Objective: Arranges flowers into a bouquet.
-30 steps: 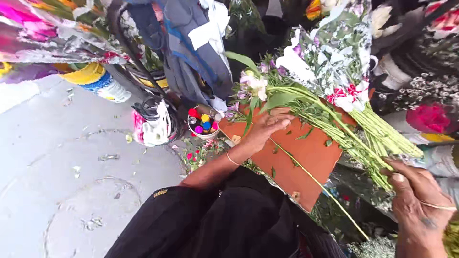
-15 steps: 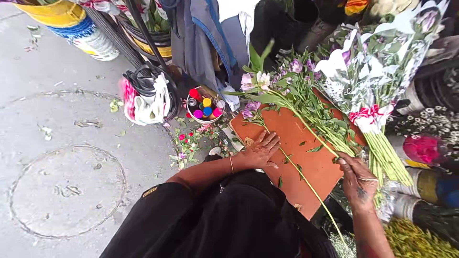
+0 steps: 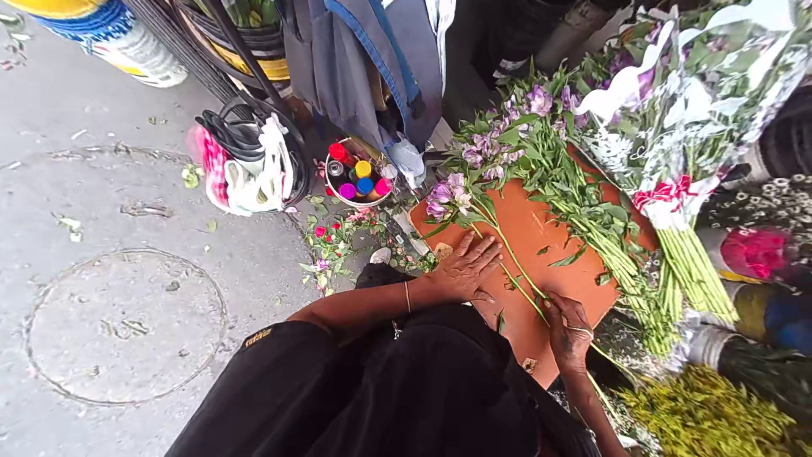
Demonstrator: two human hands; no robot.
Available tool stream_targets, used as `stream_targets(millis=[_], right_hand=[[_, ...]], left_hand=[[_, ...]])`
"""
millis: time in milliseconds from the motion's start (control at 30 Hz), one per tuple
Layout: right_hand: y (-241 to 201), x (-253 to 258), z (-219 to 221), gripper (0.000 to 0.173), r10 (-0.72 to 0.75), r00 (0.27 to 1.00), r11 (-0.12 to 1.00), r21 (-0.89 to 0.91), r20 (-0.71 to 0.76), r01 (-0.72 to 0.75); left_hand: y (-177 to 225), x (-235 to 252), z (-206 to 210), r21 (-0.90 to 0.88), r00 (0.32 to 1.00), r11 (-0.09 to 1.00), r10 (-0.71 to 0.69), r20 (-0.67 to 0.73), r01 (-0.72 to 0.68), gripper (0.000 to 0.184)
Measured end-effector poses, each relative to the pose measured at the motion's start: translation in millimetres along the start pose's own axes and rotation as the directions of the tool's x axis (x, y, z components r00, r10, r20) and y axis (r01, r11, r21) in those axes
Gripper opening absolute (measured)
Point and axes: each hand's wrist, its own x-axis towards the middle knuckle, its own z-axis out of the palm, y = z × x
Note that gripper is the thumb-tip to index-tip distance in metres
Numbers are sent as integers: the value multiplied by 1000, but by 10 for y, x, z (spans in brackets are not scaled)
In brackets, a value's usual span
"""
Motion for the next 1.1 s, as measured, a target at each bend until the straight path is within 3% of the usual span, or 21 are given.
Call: stream_targets(millis=[67, 233, 467, 600, 767, 833, 967, 1033, 1100], right_hand=[[-15, -54, 55, 25, 5, 999, 1000, -26, -44, -6], [-46, -123, 112, 20, 33, 995, 999, 2, -90, -33], [-71, -122, 19, 19, 70, 997, 997, 25, -24, -69], [-167, -246, 18, 26, -17, 1000, 1000, 23, -18, 17], [-99, -287, 73, 21, -92, 994, 995, -38, -51, 91], [-152, -193, 1, 19, -53, 999, 998, -35, 10, 53], [-262, 277, -374, 32, 137, 914, 987, 30, 382, -160], [-215, 636, -515, 39, 147, 922, 987, 2, 359, -158], [-106, 1040, -570, 35, 114, 975, 993, -59, 193, -104]], left_hand=[[10, -5, -25, -23, 1000, 1000, 0, -19, -1, 86], [59, 79, -71, -5, 975, 999, 33, -219, -35, 78], [19, 305, -103, 13, 986, 995, -104, 132, 103, 88], [10, 297, -53, 70, 993, 994, -88, 77, 83, 87], [-1, 293, 7, 94, 997, 993, -72, 14, 70, 83], [-6, 298, 11, 123, 997, 990, -69, 18, 66, 83], [-10, 292, 36, 174, 998, 983, -63, 24, 58, 84], [-7, 297, 40, 189, 998, 981, -57, 20, 52, 83], [-2, 303, 46, 211, 999, 977, -36, -13, 38, 82]])
